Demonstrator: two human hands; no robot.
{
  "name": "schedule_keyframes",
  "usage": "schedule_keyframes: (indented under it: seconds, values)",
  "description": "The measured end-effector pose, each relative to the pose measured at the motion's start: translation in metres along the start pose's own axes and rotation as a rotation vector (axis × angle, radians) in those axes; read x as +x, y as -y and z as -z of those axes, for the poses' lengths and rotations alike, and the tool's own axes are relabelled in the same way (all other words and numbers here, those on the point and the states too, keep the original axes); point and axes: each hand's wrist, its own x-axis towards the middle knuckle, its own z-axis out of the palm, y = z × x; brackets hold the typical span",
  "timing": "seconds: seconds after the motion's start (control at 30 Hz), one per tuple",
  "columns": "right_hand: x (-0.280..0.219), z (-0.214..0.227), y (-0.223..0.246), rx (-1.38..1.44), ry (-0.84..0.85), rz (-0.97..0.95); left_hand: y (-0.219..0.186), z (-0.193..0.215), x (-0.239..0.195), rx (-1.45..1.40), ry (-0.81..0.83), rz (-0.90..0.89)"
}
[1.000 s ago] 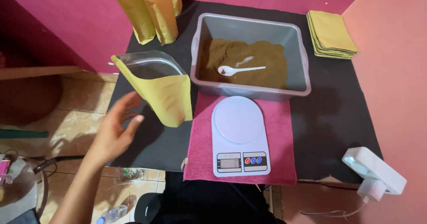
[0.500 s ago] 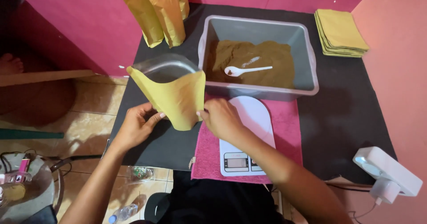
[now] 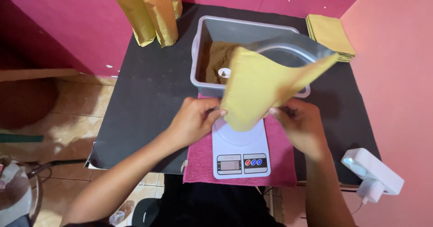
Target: Filling and weighing coffee bags with ground coffee powder using a spoon and a digital scale.
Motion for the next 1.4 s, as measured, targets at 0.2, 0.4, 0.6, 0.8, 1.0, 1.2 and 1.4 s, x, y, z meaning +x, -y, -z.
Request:
schedule_keyframes:
  seconds: [0.2, 0.4, 0.6, 0.8, 1.0, 1.2, 1.4]
  values:
    - [-0.003, 0.000, -0.008, 0.156, -0.052, -0.072, 0.010, -0.020, 0.005, -0.016, 0.026, 0.020]
    - [-0.005, -0.011, -0.023, 0.158, -0.053, -0.107, 0.015, -0.017, -0.001, 0.005, 0.034, 0.078]
    - [-0.011, -0.014, -0.031, 0.203, 0.003, -0.121, 0.018, 0.000, -0.012, -0.011, 0.069, 0.084]
    - [-0.034, 0.002, -0.088, 0.096, -0.086, -0.125, 0.062, 0.043, -0.048, 0.037, -0.172, 0.228]
    - [-0.057, 0.006, -0.126, 0.109, -0.231, -0.203, 0.116, 0.065, -0.088, 0.032, -0.408, 0.409]
    - [-0.058, 0.031, -0.102, 0.120, -0.324, -0.215, 0.105, 0.073, -0.082, -0.060, -0.462, 0.402]
    - [-0.009, 0.079, -0.095, -0.108, -0.551, 0.036, 0.110, 0.084, -0.082, -0.117, -0.481, 0.370]
